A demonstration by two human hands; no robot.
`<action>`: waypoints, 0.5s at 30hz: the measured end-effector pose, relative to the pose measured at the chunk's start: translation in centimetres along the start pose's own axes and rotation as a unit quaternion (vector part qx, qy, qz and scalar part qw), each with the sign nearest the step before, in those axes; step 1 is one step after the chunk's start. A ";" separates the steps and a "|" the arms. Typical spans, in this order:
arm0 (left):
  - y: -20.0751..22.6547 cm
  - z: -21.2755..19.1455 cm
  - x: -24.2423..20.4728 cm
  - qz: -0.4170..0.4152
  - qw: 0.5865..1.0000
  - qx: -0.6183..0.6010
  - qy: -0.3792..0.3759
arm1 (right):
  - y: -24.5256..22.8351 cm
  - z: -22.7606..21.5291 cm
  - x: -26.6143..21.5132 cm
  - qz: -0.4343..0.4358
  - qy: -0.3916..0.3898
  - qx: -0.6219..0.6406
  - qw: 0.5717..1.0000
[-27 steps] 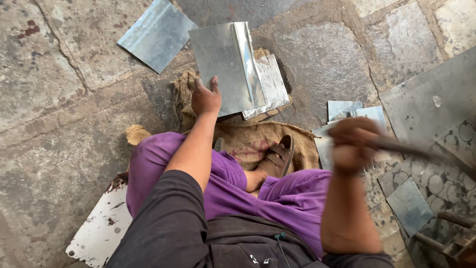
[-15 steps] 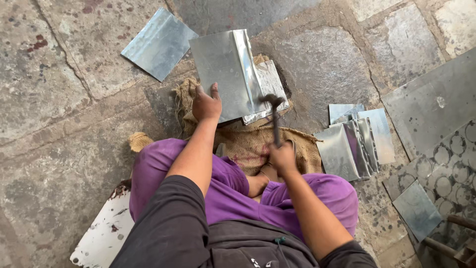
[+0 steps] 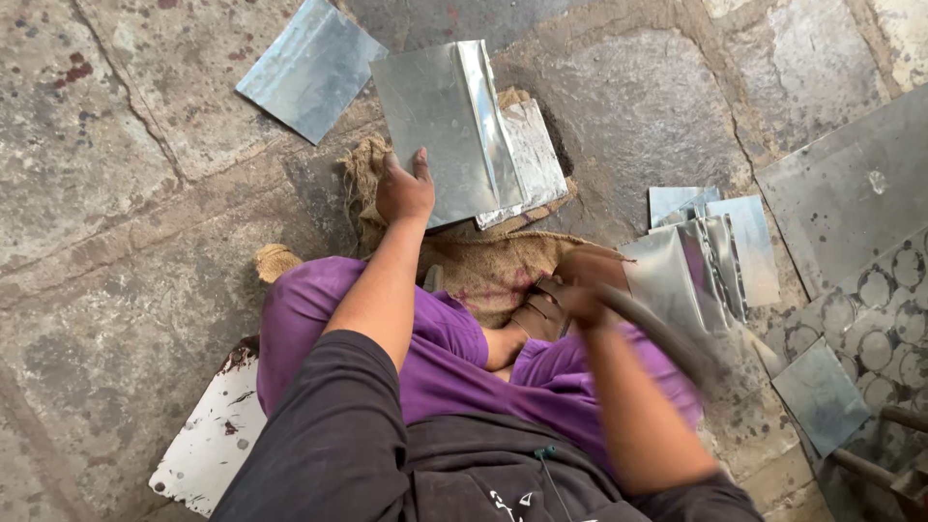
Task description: The person sits cross-legged on a stone floor and uses a hammer to repeatedly strike a rectangular metal sheet placed on a burlap sack. The person holds the metal sheet with one hand and strikes it with the other, occasionally adjusting the sheet's position. Several other metal sheets are visible nearby.
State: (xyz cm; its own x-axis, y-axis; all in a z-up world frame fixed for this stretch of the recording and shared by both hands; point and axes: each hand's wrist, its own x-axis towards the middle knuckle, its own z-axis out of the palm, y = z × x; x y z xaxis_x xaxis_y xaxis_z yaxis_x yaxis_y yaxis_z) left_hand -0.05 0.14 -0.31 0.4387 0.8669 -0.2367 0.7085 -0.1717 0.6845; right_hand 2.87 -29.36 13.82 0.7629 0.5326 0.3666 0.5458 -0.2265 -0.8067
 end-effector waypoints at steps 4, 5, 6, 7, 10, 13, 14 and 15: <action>0.2 0.2 0.1 0.039 0.997 0.007 0.067 | 5.6 4.8 -4.1 0.445 -0.119 -0.074 0.884; 0.2 0.3 0.0 0.045 0.996 0.005 0.071 | 5.4 3.8 -3.8 0.397 -0.097 -0.069 0.910; -0.2 0.3 -0.5 0.048 0.996 0.006 0.075 | 4.3 2.4 -3.0 0.348 -0.077 -0.063 0.932; -0.6 0.3 -1.0 0.028 0.999 0.000 0.039 | 2.6 1.4 -2.1 0.299 -0.056 -0.058 0.951; -0.2 -0.1 -0.4 0.012 1.000 -0.012 0.005 | -3.3 -3.7 2.5 0.130 0.051 0.113 0.984; -0.2 -0.1 -0.5 0.032 0.999 0.007 0.036 | -5.8 -7.8 5.4 -0.282 0.025 0.251 0.926; -0.1 -0.1 -0.4 0.019 1.000 0.008 0.018 | -5.5 -8.0 5.3 -0.313 0.058 0.257 0.912; 0.0 0.0 -0.3 0.006 1.000 0.010 0.000 | -4.7 -7.9 4.6 -0.312 0.091 0.239 0.915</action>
State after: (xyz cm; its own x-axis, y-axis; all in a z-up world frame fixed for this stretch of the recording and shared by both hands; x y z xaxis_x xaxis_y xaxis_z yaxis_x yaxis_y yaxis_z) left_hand -0.21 -0.08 -0.27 0.4477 0.8645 -0.2283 0.7136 -0.1916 0.6739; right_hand 6.58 -32.23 22.93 0.4237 0.2829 0.8605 0.7134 0.4811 -0.5095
